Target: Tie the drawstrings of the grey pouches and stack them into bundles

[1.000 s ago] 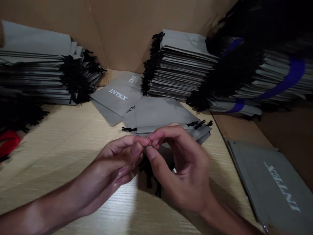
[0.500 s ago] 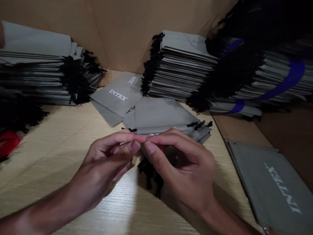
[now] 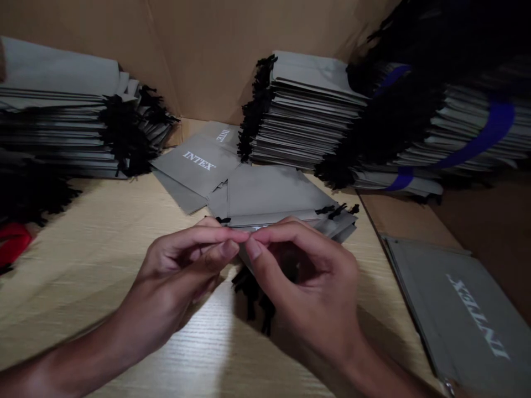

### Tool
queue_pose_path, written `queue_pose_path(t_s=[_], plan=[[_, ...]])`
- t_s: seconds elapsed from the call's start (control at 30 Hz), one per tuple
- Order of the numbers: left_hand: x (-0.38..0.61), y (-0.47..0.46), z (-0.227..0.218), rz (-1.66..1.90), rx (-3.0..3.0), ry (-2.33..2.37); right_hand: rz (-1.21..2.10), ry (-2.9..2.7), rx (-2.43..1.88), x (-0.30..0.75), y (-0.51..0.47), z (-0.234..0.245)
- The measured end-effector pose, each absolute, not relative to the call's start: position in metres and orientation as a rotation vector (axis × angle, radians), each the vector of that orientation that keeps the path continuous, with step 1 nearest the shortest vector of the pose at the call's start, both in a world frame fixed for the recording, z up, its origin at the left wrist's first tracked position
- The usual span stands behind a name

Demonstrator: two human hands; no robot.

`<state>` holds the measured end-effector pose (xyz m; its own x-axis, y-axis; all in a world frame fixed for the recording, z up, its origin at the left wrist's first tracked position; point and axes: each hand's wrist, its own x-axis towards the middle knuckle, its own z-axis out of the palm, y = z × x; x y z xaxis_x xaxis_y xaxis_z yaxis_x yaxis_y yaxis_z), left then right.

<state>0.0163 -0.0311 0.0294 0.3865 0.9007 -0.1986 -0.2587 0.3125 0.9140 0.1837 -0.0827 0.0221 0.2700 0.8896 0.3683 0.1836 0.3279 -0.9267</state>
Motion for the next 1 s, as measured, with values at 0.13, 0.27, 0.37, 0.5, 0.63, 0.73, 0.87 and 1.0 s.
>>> queue_pose_path(t_s=[0.13,0.27,0.37,0.5,0.63,0.73,0.87,1.0], plan=[[0.017,-0.031,0.028,0.871,0.926,0.844,0.632,-1.244,-1.151,0.184,-0.083,0.024],[0.016,-0.031,0.028,0.850,0.933,0.820,0.606,-1.266,-1.154,0.184,-0.081,0.025],[0.014,-0.031,0.028,0.820,0.942,0.828,0.601,-1.267,-1.152,0.184,-0.081,0.024],[0.014,-0.031,0.027,0.789,0.950,0.830,0.611,-1.271,-1.151,0.183,-0.080,0.023],[0.013,-0.030,0.026,0.734,0.905,0.832,0.634,-1.268,-1.164,0.184,-0.080,0.022],[0.011,-0.030,0.025,0.659,0.803,0.842,0.650,-1.269,-1.190,0.188,-0.080,0.022],[0.011,-0.029,0.026,0.649,0.684,0.828,0.648,-1.271,-1.213,0.194,-0.080,0.020],[0.014,-0.027,0.028,0.674,0.661,0.817,0.656,-1.256,-1.223,0.197,-0.079,0.018]])
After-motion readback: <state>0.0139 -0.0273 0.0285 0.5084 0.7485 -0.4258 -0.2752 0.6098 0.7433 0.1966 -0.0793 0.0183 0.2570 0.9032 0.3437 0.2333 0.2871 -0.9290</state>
